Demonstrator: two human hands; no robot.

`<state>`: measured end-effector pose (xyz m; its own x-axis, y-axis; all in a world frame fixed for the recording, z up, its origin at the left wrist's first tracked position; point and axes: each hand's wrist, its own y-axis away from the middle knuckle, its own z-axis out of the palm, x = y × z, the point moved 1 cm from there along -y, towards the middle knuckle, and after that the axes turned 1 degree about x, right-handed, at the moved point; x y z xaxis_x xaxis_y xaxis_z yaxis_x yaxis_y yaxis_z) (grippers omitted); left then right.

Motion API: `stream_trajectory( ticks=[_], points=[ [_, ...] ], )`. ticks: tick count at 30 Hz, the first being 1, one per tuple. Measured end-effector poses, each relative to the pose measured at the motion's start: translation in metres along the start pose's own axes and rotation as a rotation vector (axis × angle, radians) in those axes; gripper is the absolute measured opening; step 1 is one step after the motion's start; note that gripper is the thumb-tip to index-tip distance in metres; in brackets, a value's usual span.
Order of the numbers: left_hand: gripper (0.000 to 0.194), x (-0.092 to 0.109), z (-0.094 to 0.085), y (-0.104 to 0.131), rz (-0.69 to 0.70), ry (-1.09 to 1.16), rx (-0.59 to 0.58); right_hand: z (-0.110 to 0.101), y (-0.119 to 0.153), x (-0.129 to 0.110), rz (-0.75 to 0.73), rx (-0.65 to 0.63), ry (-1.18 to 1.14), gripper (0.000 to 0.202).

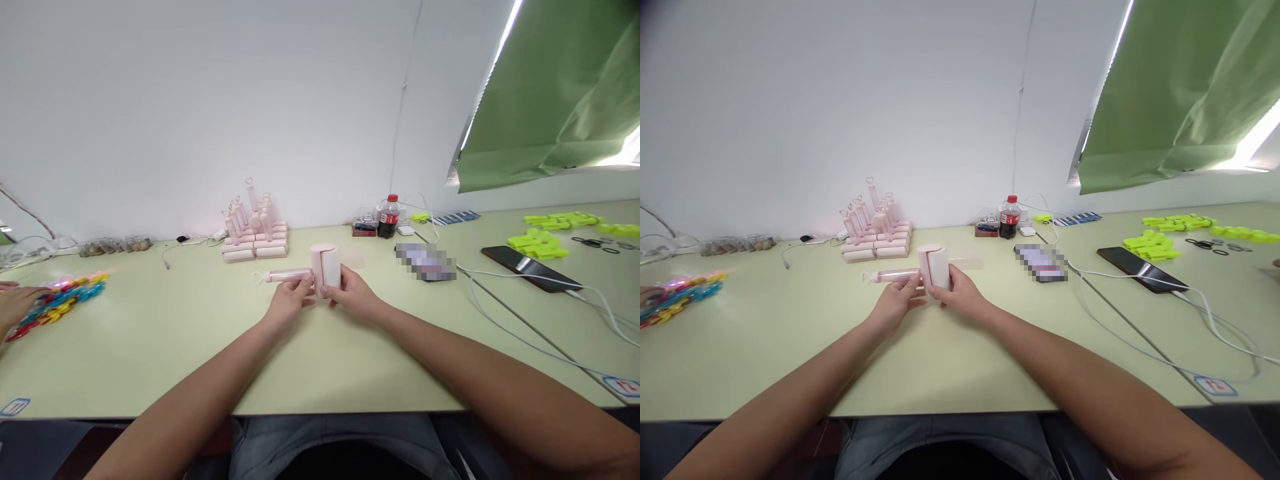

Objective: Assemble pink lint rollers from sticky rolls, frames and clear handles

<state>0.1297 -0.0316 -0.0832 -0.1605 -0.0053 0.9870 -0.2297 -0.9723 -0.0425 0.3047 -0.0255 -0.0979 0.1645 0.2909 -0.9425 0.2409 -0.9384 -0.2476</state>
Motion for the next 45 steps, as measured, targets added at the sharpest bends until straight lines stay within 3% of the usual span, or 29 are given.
stream_trajectory(
  ticks=[3,5,8,10,14,17,21,27,34,39,45],
  points=[
    [0.036,0.01,-0.006,0.011,-0.003,-0.427,-0.053,-0.003,0.001,0.001,0.043,0.07,0.07,0.038],
    [0.029,0.026,-0.009,0.015,0.196,-0.721,-0.084,-0.006,0.001,0.002,0.038,0.083,0.146,0.035],
    [0.024,0.056,-0.01,0.01,0.6,-1.024,-0.077,-0.004,0.001,0.004,0.011,0.075,0.208,0.035],
    [0.026,0.072,-0.008,0.0,0.743,-1.15,-0.234,-0.001,0.002,0.006,-0.009,0.056,0.201,0.033],
    [0.014,0.092,-0.009,-0.02,0.695,-1.242,-0.543,0.004,0.004,0.006,-0.059,0.003,0.193,0.031],
    [0.014,0.1,-0.009,-0.022,0.601,-1.268,-0.677,0.004,0.005,0.004,-0.093,-0.045,0.214,0.034],
    [0.01,0.104,-0.006,-0.016,0.577,-1.289,-0.801,0.005,0.006,0.0,-0.117,-0.098,0.314,0.036],
    [0.012,0.104,-0.011,-0.012,0.604,-1.326,-0.78,0.01,0.007,-0.004,-0.217,-0.135,0.398,0.032],
    [0.011,0.096,-0.023,-0.014,0.762,-1.295,-0.737,0.013,0.003,0.003,-0.33,-0.045,0.391,0.032],
    [0.01,0.082,-0.031,-0.013,0.758,-1.27,-0.53,0.015,0.003,0.01,-0.22,-0.031,0.262,0.038],
    [0.011,0.046,-0.047,-0.027,0.704,-1.158,-0.208,0.009,-0.005,0.014,-0.079,0.109,0.179,0.039]
  ],
)
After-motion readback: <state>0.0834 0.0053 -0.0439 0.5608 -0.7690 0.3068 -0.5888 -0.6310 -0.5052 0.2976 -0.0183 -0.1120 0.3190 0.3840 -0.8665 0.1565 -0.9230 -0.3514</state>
